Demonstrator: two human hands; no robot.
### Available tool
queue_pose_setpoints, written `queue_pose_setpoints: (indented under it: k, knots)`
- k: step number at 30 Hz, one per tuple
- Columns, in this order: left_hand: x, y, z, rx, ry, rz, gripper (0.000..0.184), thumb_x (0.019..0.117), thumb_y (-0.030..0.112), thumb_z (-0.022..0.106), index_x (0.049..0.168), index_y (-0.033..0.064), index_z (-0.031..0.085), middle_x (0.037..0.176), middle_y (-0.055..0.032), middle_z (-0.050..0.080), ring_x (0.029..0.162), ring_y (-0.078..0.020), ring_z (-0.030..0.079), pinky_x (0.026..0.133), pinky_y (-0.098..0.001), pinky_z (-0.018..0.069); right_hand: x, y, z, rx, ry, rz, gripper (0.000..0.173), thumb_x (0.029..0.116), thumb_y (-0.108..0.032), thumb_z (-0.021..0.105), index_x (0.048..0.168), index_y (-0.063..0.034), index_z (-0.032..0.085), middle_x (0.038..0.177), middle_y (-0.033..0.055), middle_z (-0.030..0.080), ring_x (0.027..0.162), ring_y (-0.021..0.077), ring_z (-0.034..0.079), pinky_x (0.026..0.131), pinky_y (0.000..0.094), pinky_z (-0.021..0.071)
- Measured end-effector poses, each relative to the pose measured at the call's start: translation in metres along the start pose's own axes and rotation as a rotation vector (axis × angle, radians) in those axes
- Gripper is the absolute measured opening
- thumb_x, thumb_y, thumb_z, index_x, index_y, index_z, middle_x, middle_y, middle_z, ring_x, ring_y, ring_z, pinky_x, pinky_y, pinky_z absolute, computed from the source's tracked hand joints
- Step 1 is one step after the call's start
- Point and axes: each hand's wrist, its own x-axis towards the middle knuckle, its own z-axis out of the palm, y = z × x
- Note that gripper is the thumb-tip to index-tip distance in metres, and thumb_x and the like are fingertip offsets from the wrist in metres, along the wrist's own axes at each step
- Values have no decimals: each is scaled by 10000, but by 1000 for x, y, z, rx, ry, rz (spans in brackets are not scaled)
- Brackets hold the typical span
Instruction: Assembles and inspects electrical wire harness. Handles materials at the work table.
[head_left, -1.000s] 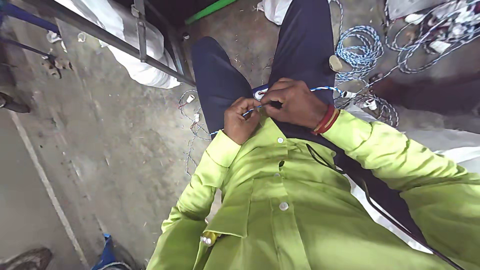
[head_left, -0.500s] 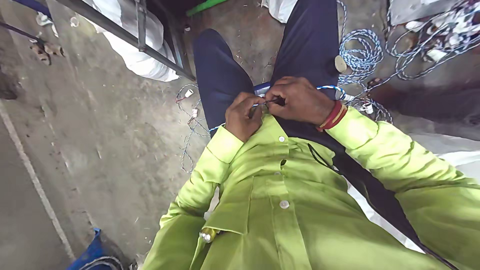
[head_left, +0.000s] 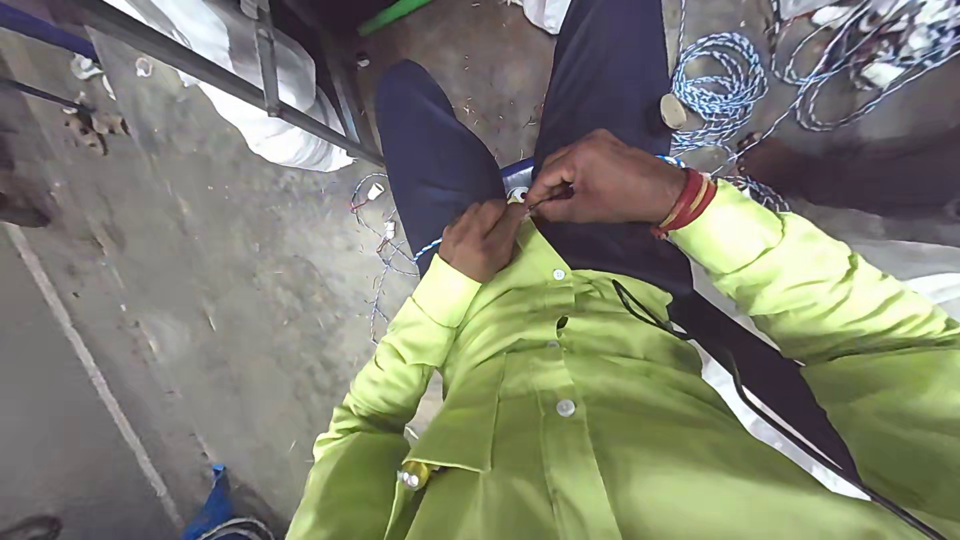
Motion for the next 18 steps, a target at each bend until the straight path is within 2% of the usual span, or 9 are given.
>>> queue_pose_setpoints:
  k: [3, 6, 9, 11, 14, 16, 18]
  knots:
    - [0, 0, 1, 14, 10, 8, 165, 990, 158, 668, 986, 31, 772, 878, -135, 729, 786, -233, 720, 676, -347, 598, 1, 4, 1, 17, 11, -27, 158, 897, -191, 649, 895, -114, 787, 797, 11, 709, 680, 91, 634, 628, 309, 514]
    - [1, 0, 1, 41, 34, 32, 202, 995, 184, 666, 960, 15, 770, 814, -135, 715, 704, -232, 698, 609, -353, 578, 2, 5, -1, 46, -5, -24, 141, 894, -210, 671, 895, -132, 789, 794, -13, 713, 677, 64, 628, 625, 289, 510]
    - [3, 3, 3, 57, 59, -45, 221, 981, 184, 642, 924, 25, 785, 803, -121, 726, 697, -215, 704, 601, -346, 577, 3, 5, 1, 52, 21, -16, 137, 905, -210, 676, 907, -135, 790, 792, -17, 714, 678, 58, 631, 632, 284, 519]
    - [6, 4, 6, -58, 105, -186, 208, 938, 155, 657, 882, 8, 792, 779, -116, 721, 683, -166, 691, 614, -293, 571, 2, 3, 13, 4, 122, -43, 145, 894, -172, 654, 870, -99, 778, 764, 31, 692, 684, 125, 633, 632, 331, 504]
    - [15, 9, 5, -372, 74, -559, 176, 936, 111, 655, 865, 10, 781, 778, -58, 703, 705, -85, 654, 651, -258, 556, -1, 5, 36, -163, 313, -151, 204, 943, -142, 602, 907, -32, 770, 863, 129, 742, 847, 284, 708, 796, 416, 557]
    - [25, 9, -1, -579, -13, -831, 176, 945, 97, 651, 828, 34, 766, 741, -14, 709, 668, -57, 660, 654, -276, 584, -4, 7, 44, -268, 382, -214, 222, 983, -118, 571, 949, -12, 763, 912, 150, 748, 912, 323, 713, 859, 418, 556]
    - [38, 7, -5, -716, -116, -1086, 245, 961, 125, 678, 726, 66, 714, 628, 33, 642, 524, -15, 524, 516, -226, 444, -7, 7, 45, -296, 406, -228, 229, 993, -113, 562, 982, -10, 765, 927, 155, 743, 927, 333, 703, 870, 416, 557]
